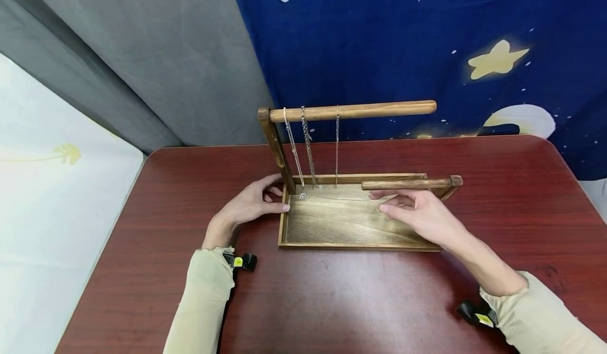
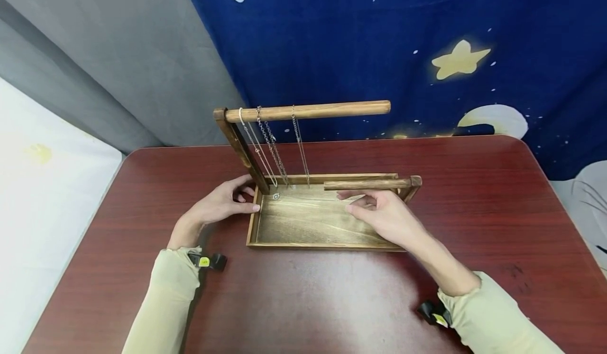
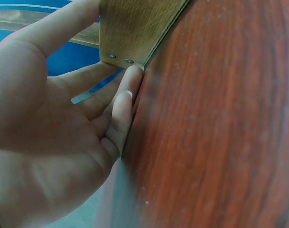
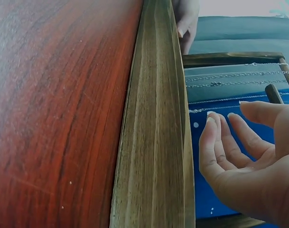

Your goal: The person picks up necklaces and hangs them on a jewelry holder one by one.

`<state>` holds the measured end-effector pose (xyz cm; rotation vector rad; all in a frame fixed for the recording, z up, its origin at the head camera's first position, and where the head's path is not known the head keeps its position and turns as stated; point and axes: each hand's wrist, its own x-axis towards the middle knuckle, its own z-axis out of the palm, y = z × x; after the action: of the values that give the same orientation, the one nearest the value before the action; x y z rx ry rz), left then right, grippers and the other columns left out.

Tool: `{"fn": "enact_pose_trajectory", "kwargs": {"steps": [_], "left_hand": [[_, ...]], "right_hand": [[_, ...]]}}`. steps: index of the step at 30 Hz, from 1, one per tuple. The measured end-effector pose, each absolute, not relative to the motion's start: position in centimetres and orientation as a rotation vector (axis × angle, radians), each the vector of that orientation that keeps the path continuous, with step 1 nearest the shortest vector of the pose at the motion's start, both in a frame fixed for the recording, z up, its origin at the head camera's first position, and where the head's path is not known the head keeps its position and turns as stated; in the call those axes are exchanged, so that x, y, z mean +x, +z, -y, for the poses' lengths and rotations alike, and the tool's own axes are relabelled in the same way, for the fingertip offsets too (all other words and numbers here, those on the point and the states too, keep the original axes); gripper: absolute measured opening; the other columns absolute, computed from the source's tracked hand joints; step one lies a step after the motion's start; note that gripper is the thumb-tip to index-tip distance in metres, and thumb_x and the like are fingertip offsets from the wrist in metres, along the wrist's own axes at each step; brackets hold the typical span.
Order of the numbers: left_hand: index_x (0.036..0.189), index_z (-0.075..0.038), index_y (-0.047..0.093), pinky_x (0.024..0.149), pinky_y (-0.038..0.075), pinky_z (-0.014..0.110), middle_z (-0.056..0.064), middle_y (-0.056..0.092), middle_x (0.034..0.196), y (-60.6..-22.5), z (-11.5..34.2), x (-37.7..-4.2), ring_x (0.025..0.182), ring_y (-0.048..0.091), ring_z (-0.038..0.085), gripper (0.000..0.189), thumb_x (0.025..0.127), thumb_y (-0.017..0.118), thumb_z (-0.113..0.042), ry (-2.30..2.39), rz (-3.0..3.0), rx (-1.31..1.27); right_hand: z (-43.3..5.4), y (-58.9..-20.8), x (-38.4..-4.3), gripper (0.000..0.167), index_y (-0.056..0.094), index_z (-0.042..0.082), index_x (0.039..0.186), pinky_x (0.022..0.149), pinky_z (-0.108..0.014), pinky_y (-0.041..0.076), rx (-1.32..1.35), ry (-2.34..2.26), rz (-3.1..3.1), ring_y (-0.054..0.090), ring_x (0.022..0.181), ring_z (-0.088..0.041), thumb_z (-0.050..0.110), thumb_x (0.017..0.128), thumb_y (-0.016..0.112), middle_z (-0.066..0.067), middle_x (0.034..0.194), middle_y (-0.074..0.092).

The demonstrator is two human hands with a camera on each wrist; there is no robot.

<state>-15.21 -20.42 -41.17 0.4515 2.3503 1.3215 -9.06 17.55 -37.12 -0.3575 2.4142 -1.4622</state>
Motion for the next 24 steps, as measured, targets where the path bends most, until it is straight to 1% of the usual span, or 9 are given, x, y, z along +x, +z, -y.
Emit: {"fn": "enact_pose_trajectory", "kwargs": {"steps": [4, 8, 11, 15, 22, 24], "left_hand": [[0.149, -0.003, 0.040, 0.083, 0.048, 0.030, 0.017, 0.061, 0.115, -41.2, 20.4, -15.2, 0.103, 0.057, 0.027, 0.077, 0.084, 0.080, -0.014, 1.337, -2.338, 0.437], [0.149, -0.003, 0.040, 0.083, 0.048, 0.030, 0.017, 0.061, 0.115, -41.1, 20.4, -15.2, 0.104, 0.057, 0.028, 0.077, 0.084, 0.080, -0.013, 1.337, -2.342, 0.432], [0.149, -0.003, 0.041, 0.084, 0.048, 0.030, 0.017, 0.061, 0.116, -41.1, 20.4, -15.2, 0.105, 0.057, 0.028, 0.076, 0.084, 0.080, -0.014, 1.332, -2.348, 0.431], [0.149, -0.003, 0.040, 0.084, 0.048, 0.030, 0.017, 0.061, 0.116, -41.0, 20.4, -15.2, 0.105, 0.057, 0.028, 0.077, 0.085, 0.080, -0.014, 1.329, -2.346, 0.432], [0.149, -0.003, 0.041, 0.085, 0.048, 0.031, 0.017, 0.061, 0.116, -41.2, 20.4, -15.3, 0.106, 0.057, 0.028, 0.075, 0.085, 0.080, -0.014, 1.326, -2.354, 0.451], [0.149, -0.003, 0.041, 0.085, 0.047, 0.031, 0.017, 0.061, 0.116, -41.2, 20.4, -15.3, 0.106, 0.057, 0.028, 0.075, 0.085, 0.080, -0.014, 1.327, -2.357, 0.452]], "right_hand": [[-17.3, -37.1, -9.3, 0.029, 0.069, 0.019, 0.125, 0.075, -0.025, 0.052, -0.370, -1.418, -2.456, 0.069, 0.096, -0.022, 0.025, 0.097, 0.067, -0.005, 0.108, 0.073], [-17.2, -36.9, -9.4, 0.032, 0.069, 0.017, 0.123, 0.072, -0.026, 0.050, -0.310, -1.303, -2.534, 0.067, 0.088, -0.014, 0.033, 0.095, 0.068, -0.002, 0.099, 0.074], [-17.1, -36.9, -9.5, 0.036, 0.070, 0.013, 0.118, 0.069, -0.026, 0.047, -0.256, -1.226, -2.567, 0.062, 0.080, -0.010, 0.039, 0.094, 0.068, 0.000, 0.092, 0.074], [-17.0, -37.0, -9.7, 0.036, 0.073, 0.013, 0.111, 0.062, -0.028, 0.042, -0.226, -1.160, -2.589, 0.051, 0.068, -0.010, 0.044, 0.094, 0.067, 0.002, 0.086, 0.071], [-17.0, -37.3, -10.1, 0.033, 0.072, 0.014, 0.110, 0.062, -0.031, 0.039, -0.256, -1.133, -2.620, 0.050, 0.068, -0.012, 0.043, 0.094, 0.067, 0.005, 0.088, 0.071], [-17.0, -37.4, -10.2, 0.033, 0.072, 0.014, 0.107, 0.061, -0.031, 0.039, -0.250, -1.127, -2.625, 0.048, 0.066, -0.013, 0.043, 0.094, 0.067, 0.005, 0.085, 0.069]]}}
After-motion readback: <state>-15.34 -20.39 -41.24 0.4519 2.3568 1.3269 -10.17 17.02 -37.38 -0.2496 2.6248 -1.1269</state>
